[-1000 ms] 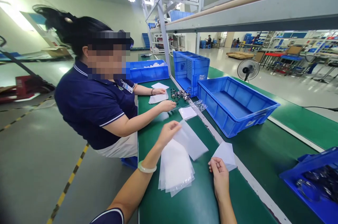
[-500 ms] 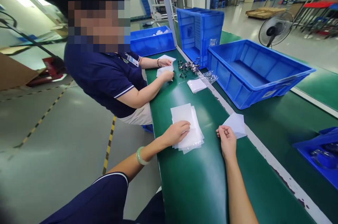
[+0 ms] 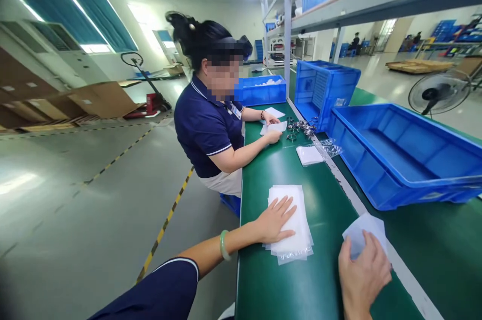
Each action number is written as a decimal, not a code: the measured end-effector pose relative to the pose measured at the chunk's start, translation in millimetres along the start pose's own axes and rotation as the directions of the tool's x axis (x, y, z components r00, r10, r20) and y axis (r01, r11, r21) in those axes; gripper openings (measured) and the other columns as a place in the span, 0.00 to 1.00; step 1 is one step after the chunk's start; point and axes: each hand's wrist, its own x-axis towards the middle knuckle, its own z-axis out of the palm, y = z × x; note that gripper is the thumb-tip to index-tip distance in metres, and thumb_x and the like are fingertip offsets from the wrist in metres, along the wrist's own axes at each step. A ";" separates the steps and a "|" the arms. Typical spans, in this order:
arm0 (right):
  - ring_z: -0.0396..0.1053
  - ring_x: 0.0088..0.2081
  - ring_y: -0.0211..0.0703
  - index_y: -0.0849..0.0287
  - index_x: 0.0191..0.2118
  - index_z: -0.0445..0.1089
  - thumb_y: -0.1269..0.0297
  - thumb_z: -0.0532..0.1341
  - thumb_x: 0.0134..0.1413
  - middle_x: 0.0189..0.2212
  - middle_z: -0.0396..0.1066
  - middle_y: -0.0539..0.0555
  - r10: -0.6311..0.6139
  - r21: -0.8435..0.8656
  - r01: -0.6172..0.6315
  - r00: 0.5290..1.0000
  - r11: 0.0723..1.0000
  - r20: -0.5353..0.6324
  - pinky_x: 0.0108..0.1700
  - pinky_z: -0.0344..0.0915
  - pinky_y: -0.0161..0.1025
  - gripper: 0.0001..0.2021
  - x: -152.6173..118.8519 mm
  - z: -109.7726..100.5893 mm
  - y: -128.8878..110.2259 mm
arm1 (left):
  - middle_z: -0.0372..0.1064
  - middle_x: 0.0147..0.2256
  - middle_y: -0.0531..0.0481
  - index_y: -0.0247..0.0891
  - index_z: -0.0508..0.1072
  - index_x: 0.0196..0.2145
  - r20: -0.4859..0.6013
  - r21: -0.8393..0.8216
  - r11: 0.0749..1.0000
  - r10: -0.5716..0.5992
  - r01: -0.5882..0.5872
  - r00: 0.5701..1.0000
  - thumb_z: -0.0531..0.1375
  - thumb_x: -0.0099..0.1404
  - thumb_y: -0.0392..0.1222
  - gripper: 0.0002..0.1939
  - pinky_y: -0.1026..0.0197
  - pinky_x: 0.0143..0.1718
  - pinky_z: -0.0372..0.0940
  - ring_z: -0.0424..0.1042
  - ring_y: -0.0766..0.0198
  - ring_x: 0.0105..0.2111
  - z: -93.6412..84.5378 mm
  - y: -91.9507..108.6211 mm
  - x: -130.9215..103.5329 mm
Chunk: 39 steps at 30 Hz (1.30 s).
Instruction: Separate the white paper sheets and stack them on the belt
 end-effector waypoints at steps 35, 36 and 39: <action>0.56 0.58 0.59 0.58 0.45 0.70 0.53 0.56 0.55 0.56 0.64 0.63 0.159 0.100 -0.177 0.974 0.979 0.163 0.58 0.50 0.60 0.18 -103.3 -65.4 23.2 | 0.64 0.43 0.37 0.33 0.66 0.31 -0.096 -0.440 0.896 0.022 -0.062 0.995 0.58 0.58 0.31 0.03 0.41 0.53 0.58 0.61 0.47 0.49 29.2 149.5 40.3; 0.58 0.57 0.58 0.57 0.46 0.69 0.52 0.56 0.54 0.54 0.65 0.62 0.179 0.140 -0.202 0.970 0.969 0.163 0.58 0.51 0.59 0.18 -102.7 -67.2 23.1 | 0.65 0.42 0.39 0.34 0.65 0.31 -0.093 -0.490 0.869 0.031 -0.073 0.995 0.56 0.60 0.31 0.02 0.44 0.52 0.60 0.63 0.51 0.47 32.0 148.2 40.3; 0.63 0.53 0.54 0.57 0.54 0.64 0.50 0.55 0.56 0.52 0.67 0.61 0.275 0.287 -0.308 0.949 0.907 0.152 0.55 0.57 0.53 0.23 -100.2 -74.0 23.6 | 0.67 0.35 0.47 0.35 0.65 0.33 -0.062 -0.658 0.746 0.082 -0.103 0.995 0.54 0.64 0.37 0.03 0.55 0.43 0.66 0.67 0.61 0.37 33.0 140.2 39.3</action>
